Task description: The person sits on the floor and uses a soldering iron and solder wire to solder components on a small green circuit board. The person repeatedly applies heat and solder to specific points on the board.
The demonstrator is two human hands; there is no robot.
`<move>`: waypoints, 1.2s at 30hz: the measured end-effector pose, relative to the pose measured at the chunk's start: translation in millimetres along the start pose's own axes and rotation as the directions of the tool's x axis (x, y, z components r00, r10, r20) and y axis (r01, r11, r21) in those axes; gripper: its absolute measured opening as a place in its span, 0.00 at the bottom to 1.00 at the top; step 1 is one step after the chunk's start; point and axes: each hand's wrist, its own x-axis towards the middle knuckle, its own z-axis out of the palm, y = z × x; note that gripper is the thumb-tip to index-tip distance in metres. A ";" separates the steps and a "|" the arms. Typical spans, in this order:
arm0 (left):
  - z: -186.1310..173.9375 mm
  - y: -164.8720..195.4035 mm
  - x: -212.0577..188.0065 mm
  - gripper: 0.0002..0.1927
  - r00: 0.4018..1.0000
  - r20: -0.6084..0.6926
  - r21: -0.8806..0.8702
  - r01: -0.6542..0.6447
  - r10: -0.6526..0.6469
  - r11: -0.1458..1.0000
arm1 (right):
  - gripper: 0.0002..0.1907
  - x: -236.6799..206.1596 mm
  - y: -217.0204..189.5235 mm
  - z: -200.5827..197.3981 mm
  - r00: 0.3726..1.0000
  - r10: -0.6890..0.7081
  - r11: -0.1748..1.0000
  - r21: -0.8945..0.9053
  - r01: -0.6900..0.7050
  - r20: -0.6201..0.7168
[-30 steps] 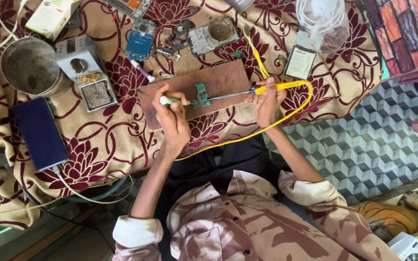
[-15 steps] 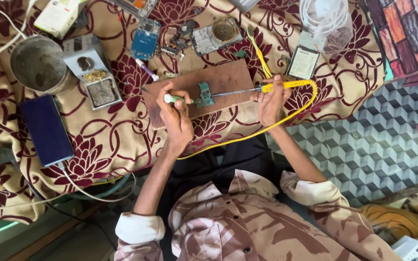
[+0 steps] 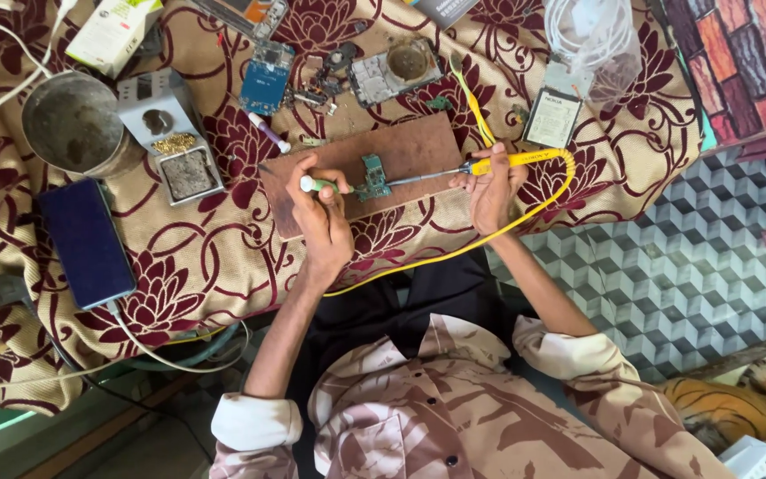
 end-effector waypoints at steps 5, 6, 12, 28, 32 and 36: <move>0.5 -2.9 0.4 0.18 1.000 0.001 0.003 0.015 -0.015 1.000 | 0.17 0.0 3.2 -2.7 0.999 -0.018 0.999 -0.032 0.016 -0.045; 0.5 -3.2 0.5 0.18 1.000 -0.003 0.012 0.014 -0.014 1.000 | 0.16 -0.4 4.1 -3.2 0.997 -0.002 1.000 -0.018 0.000 -0.076; -0.1 0.1 0.2 0.18 1.000 0.001 -0.007 -0.017 0.017 1.000 | 0.18 0.1 4.9 -8.0 0.999 -0.027 0.999 -0.023 0.027 0.034; -0.9 2.8 1.0 0.17 1.000 0.005 -0.004 0.012 -0.012 1.000 | 0.16 0.3 2.2 -4.8 1.000 -0.026 0.999 -0.034 0.026 -0.016; 0.1 1.1 1.4 0.17 1.000 0.008 -0.014 0.000 0.000 1.000 | 0.17 2.3 1.3 -3.4 0.998 -0.067 0.998 0.001 0.067 -0.007; -0.1 1.0 0.6 0.18 1.000 0.006 0.000 0.013 -0.013 1.000 | 0.15 2.8 0.6 0.9 0.995 -0.095 0.995 -0.033 0.094 -0.038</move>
